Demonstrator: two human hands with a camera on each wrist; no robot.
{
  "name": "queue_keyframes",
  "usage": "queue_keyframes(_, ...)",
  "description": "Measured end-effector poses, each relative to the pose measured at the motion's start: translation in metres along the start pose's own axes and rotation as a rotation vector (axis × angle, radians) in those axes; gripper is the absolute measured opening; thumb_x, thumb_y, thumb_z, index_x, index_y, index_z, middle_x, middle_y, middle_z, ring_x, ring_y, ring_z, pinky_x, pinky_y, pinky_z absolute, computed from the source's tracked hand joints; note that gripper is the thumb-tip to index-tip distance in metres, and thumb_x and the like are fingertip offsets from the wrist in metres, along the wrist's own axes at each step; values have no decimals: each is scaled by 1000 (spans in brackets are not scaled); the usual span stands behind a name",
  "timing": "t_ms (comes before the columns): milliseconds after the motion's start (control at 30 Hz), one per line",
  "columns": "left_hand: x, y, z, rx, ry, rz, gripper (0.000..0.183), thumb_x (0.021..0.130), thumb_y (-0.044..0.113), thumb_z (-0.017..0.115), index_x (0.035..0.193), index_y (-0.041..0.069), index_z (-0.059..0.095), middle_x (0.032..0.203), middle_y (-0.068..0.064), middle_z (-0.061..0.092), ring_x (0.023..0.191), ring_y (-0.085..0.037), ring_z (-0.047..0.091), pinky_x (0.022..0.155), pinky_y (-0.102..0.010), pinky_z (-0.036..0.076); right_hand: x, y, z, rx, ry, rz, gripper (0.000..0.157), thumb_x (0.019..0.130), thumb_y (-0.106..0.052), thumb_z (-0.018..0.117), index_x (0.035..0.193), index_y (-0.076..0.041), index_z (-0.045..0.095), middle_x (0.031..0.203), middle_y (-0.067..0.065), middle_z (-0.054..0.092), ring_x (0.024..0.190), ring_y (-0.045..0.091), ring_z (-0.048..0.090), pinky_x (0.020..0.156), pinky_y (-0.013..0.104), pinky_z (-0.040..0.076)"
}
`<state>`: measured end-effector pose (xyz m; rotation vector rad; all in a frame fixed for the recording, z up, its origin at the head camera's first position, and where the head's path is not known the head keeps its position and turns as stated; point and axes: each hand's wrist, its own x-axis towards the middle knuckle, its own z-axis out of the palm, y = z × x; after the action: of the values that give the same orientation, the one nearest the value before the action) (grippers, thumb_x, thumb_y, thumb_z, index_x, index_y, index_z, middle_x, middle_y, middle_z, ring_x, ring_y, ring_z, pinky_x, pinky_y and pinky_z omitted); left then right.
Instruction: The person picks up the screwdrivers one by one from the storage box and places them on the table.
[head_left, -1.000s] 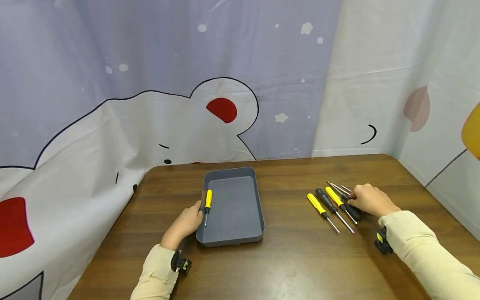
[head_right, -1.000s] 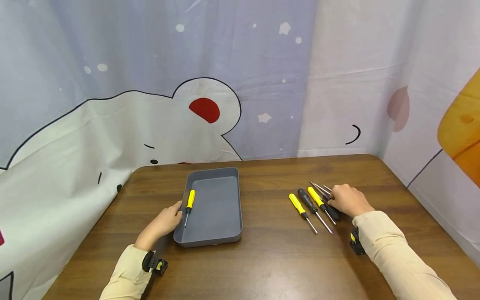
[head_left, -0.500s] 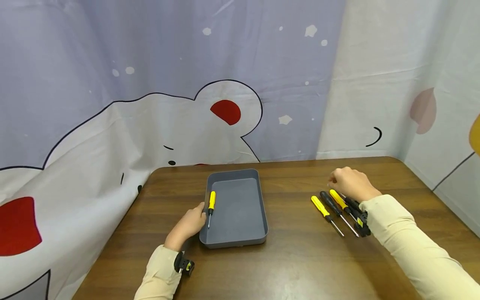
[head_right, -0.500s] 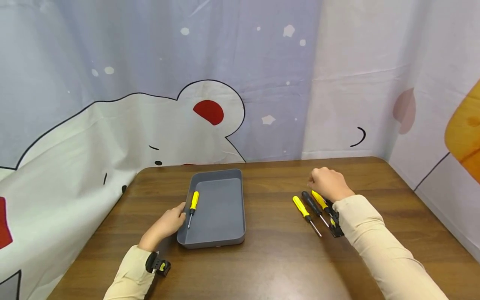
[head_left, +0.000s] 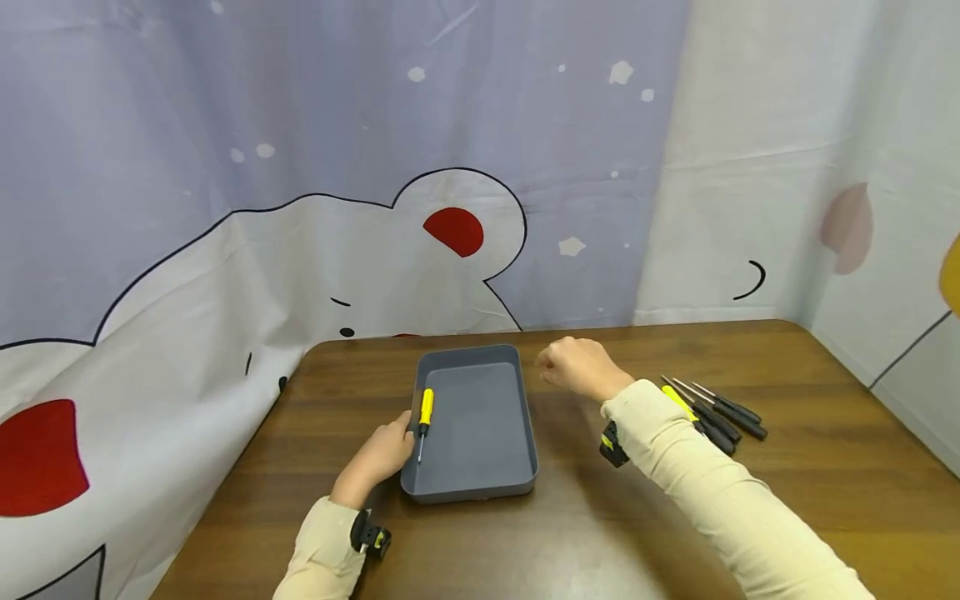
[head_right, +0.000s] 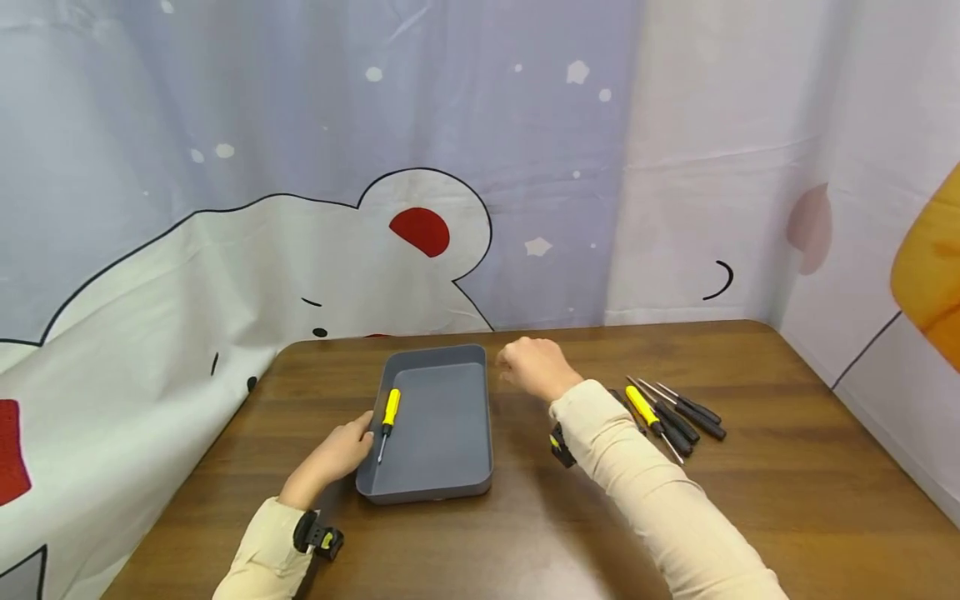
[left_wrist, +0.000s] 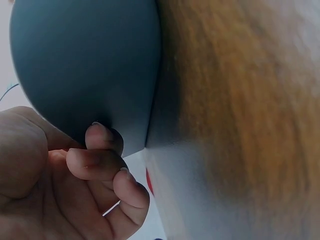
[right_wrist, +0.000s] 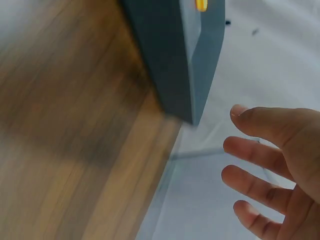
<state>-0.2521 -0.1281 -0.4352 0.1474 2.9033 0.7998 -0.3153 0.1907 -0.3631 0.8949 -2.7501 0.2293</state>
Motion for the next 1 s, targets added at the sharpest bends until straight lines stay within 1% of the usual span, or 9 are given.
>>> queue_keyframes(133,1,0,0,10,8,1,52,97,11,38,143,-11,33,138,-32,47,127,-43,48,104,-54,40,19,-27,8,-16,25,-121,16,82,-13,71,96,-16,77,92,-2,75,77,15,69,63,35,54)
queue_keyframes(200,1,0,0,15,14,0,52,96,10,38,143,-12,33,137,-32,48,126,-43,49,103,-54,40,28,-38,13,-43,27,-184,19,82,-15,73,100,-17,77,98,-2,75,84,15,70,66,34,54)
queue_keyframes(333,2,0,0,7,18,-8,52,97,11,38,143,-11,33,137,-32,48,126,-42,50,102,-53,41,43,-56,24,-91,-12,-281,23,83,-18,73,105,-17,75,103,-1,73,91,17,69,69,36,53)
queue_keyframes(433,3,1,1,6,20,1,52,97,11,39,143,-11,34,136,-31,49,125,-42,51,101,-53,42,52,-68,32,-105,-60,-298,25,84,-19,72,109,-18,74,107,-2,72,97,19,67,76,39,52)
queue_keyframes(600,4,3,4,-17,8,-8,52,98,12,39,144,-10,33,138,-30,48,126,-41,50,101,-53,42,65,-82,44,-135,-115,-283,27,84,-19,73,111,-22,74,111,-6,71,102,16,66,86,40,52)
queue_keyframes(767,5,1,4,-12,14,-9,51,98,12,39,144,-9,34,138,-29,49,126,-40,50,100,-53,43,76,-92,54,-181,-155,-290,29,83,-20,73,112,-25,73,112,-7,71,102,15,66,89,39,52)
queue_keyframes(867,5,0,4,-14,20,-6,51,97,13,39,144,-9,34,137,-29,50,123,-38,53,98,-51,44,81,-98,60,-220,-172,-296,29,83,-23,74,111,-25,73,110,-8,71,100,15,65,87,37,52)
queue_keyframes(1000,5,0,4,-14,26,8,51,96,11,40,143,-10,36,135,-30,51,120,-37,55,95,-51,46,86,-106,69,-259,-190,-314,29,82,-26,75,111,-27,74,110,-10,71,99,13,65,86,35,52)
